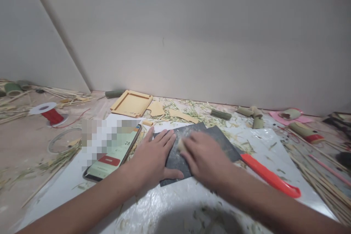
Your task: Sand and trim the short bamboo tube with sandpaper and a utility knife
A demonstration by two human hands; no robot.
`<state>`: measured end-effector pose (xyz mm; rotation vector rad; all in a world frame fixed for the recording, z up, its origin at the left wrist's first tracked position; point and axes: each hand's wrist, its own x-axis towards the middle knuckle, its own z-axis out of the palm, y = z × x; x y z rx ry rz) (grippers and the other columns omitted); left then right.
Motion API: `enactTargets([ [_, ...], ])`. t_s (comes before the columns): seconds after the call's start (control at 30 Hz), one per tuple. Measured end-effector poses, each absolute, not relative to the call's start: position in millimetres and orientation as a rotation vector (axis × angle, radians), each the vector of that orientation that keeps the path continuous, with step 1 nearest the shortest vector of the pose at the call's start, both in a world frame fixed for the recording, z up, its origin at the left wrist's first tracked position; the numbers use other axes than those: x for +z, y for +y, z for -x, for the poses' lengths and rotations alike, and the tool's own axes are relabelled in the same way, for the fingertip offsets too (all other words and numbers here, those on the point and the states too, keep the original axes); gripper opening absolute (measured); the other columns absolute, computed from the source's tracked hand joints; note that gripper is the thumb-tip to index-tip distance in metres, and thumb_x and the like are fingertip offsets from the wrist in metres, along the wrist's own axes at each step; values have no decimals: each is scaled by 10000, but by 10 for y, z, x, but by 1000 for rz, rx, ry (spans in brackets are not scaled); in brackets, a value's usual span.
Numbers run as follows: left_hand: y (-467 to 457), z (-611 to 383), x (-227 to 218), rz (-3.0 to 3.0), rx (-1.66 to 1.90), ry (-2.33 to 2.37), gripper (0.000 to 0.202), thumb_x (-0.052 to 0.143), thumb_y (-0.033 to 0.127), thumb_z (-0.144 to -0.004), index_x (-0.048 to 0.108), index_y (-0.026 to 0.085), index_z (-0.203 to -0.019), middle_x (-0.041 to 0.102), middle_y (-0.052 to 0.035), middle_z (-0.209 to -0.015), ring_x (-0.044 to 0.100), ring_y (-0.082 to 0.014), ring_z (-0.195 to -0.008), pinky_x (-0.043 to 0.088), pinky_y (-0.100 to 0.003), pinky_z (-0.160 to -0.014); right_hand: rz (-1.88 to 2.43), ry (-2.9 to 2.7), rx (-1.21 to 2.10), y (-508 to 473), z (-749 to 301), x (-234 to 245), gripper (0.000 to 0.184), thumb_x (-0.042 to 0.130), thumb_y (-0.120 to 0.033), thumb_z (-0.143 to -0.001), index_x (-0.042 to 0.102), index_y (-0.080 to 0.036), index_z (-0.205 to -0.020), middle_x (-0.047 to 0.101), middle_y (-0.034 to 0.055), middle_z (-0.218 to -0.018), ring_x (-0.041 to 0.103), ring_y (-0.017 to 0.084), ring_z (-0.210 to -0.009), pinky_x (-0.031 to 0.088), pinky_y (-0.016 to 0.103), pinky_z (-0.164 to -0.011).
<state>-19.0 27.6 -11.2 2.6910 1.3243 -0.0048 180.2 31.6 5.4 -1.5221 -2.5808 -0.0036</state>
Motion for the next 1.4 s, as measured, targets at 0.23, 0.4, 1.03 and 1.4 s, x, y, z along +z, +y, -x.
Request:
enactTargets([
  [0.23, 259, 182, -136, -2708, 34, 1351, 1012, 275, 842, -765, 258, 140, -1493, 246, -114, -1547, 214, -299, -1439, 11, -517, -1175, 1625, -2503, -30, 269, -1750, 57, 242, 443, -281, -933, 606, -167, -793, 599, 93, -828, 526, 206, -765, 364, 317, -667],
  [0.4, 255, 190, -144, -2708, 29, 1341, 1012, 252, 838, -774, 244, 128, -1496, 236, -108, -1551, 206, -291, -1442, -2, -512, -1177, 1555, -2554, 9, 277, -1761, 75, 265, 433, -283, -936, 605, -171, -769, 594, 74, -773, 507, 184, -711, 347, 304, -644],
  [1.03, 271, 182, -135, -2726, 30, 1342, 998, 307, 824, -778, 251, 133, -1496, 247, -118, -1552, 214, -311, -1436, 70, -510, -1176, 1560, -2482, -85, 556, -2018, 82, 201, 487, -317, -947, 648, -202, -981, 634, 63, -867, 552, 213, -824, 377, 310, -719],
  [1.4, 251, 165, -126, -2726, 2, 1350, 1015, 254, 831, -779, 285, 97, -1480, 268, -150, -1536, 207, -302, -1440, 41, -528, -1168, 1266, -2614, 43, 149, -1744, 2, 192, 510, -105, -818, 645, -213, -733, 589, 43, -767, 481, 189, -730, 365, 313, -666],
])
